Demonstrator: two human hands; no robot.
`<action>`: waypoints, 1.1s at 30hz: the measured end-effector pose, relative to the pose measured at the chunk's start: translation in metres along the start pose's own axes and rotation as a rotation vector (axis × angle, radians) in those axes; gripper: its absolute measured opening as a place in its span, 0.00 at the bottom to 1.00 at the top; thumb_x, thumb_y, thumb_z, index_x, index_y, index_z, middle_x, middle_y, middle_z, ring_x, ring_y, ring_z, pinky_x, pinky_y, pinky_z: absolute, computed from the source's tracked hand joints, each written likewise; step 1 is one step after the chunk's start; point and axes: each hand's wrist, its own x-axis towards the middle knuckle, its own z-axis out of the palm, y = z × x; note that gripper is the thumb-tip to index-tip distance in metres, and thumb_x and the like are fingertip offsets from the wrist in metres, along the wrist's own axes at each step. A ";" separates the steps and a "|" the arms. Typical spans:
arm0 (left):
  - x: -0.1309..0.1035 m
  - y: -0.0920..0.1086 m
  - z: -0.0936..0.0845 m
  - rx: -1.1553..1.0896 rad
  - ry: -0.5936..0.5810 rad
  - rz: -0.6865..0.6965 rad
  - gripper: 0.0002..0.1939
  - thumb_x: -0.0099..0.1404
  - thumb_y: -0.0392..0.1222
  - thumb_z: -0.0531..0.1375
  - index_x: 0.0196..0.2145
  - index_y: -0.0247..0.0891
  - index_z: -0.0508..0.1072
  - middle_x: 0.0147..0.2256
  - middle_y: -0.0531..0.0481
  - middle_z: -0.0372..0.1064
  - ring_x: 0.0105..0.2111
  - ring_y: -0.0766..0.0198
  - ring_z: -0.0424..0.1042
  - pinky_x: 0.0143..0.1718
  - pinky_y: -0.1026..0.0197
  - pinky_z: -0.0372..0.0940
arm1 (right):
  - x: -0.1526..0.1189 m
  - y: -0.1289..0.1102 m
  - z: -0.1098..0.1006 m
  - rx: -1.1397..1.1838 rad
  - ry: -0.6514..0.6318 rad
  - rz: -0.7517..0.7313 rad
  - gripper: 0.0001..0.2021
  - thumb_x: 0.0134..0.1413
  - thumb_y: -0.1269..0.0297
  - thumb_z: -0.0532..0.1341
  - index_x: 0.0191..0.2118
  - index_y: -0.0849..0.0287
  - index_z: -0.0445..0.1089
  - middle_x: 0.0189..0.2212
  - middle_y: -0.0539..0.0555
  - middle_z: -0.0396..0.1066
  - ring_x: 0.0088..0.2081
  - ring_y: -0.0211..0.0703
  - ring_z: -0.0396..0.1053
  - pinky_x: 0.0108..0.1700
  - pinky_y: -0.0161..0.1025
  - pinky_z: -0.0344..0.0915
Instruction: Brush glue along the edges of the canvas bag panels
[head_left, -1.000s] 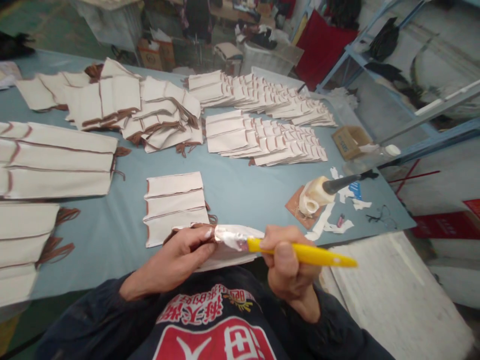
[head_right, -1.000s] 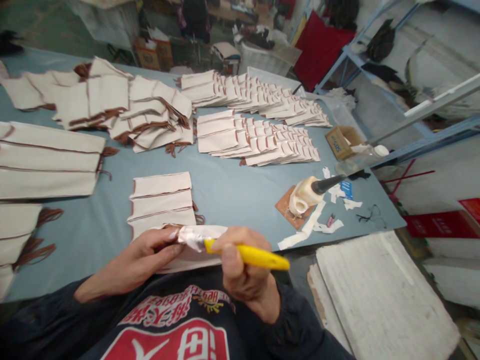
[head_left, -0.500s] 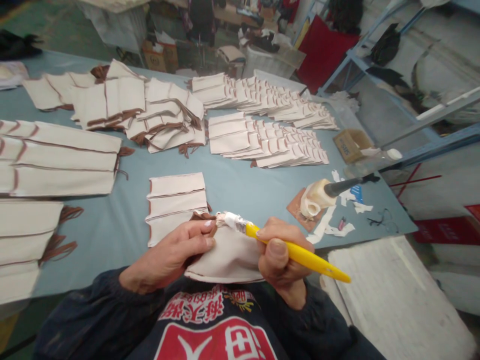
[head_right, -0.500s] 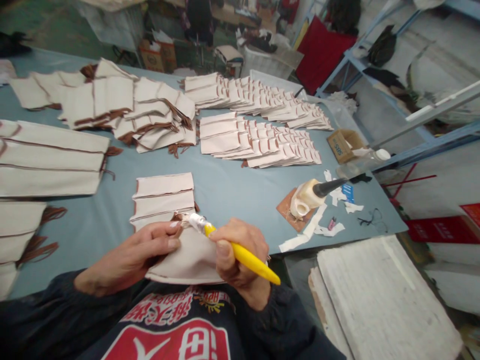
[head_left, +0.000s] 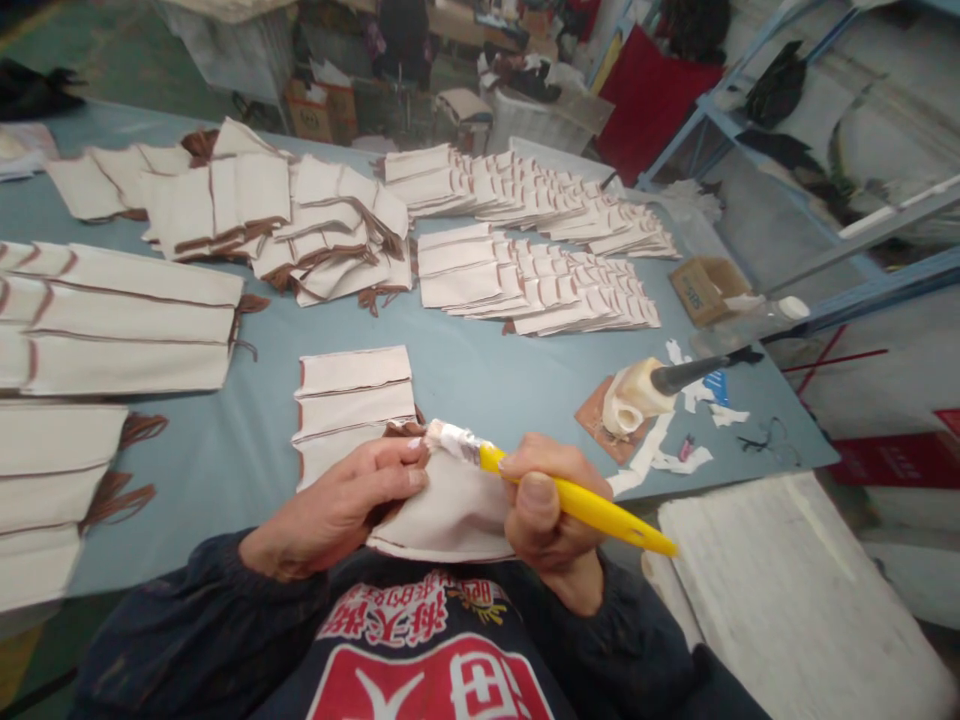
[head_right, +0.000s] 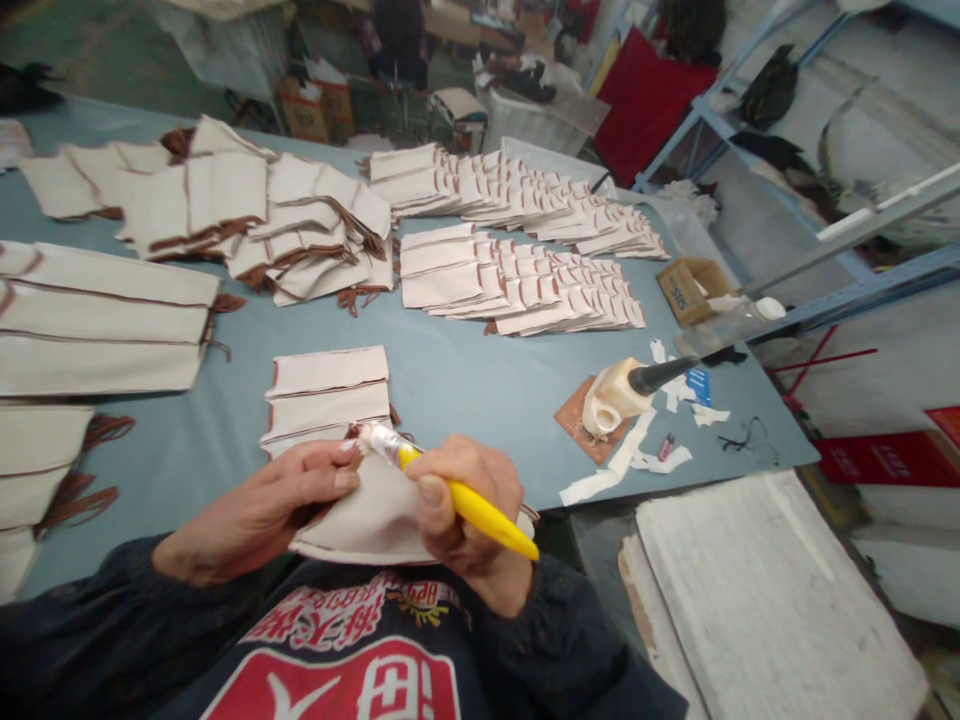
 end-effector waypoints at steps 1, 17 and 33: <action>0.000 0.001 0.001 -0.004 -0.001 0.000 0.13 0.54 0.42 0.76 0.32 0.35 0.79 0.27 0.53 0.74 0.25 0.71 0.72 0.28 0.72 0.66 | 0.002 0.000 0.001 0.011 0.027 0.013 0.11 0.72 0.62 0.51 0.39 0.54 0.68 0.25 0.47 0.71 0.23 0.37 0.70 0.26 0.36 0.69; -0.003 0.027 -0.015 0.647 -0.111 0.141 0.15 0.69 0.52 0.63 0.39 0.37 0.80 0.35 0.48 0.77 0.37 0.59 0.73 0.42 0.59 0.70 | 0.025 0.038 -0.005 -0.217 0.143 0.188 0.13 0.72 0.61 0.53 0.39 0.58 0.73 0.32 0.51 0.76 0.31 0.39 0.75 0.35 0.37 0.71; -0.009 -0.006 -0.008 1.149 -0.080 0.550 0.12 0.71 0.32 0.52 0.32 0.38 0.72 0.30 0.52 0.71 0.31 0.64 0.67 0.37 0.62 0.63 | -0.002 -0.021 -0.032 0.069 0.032 0.077 0.11 0.71 0.62 0.54 0.37 0.54 0.71 0.20 0.45 0.65 0.18 0.36 0.63 0.24 0.37 0.66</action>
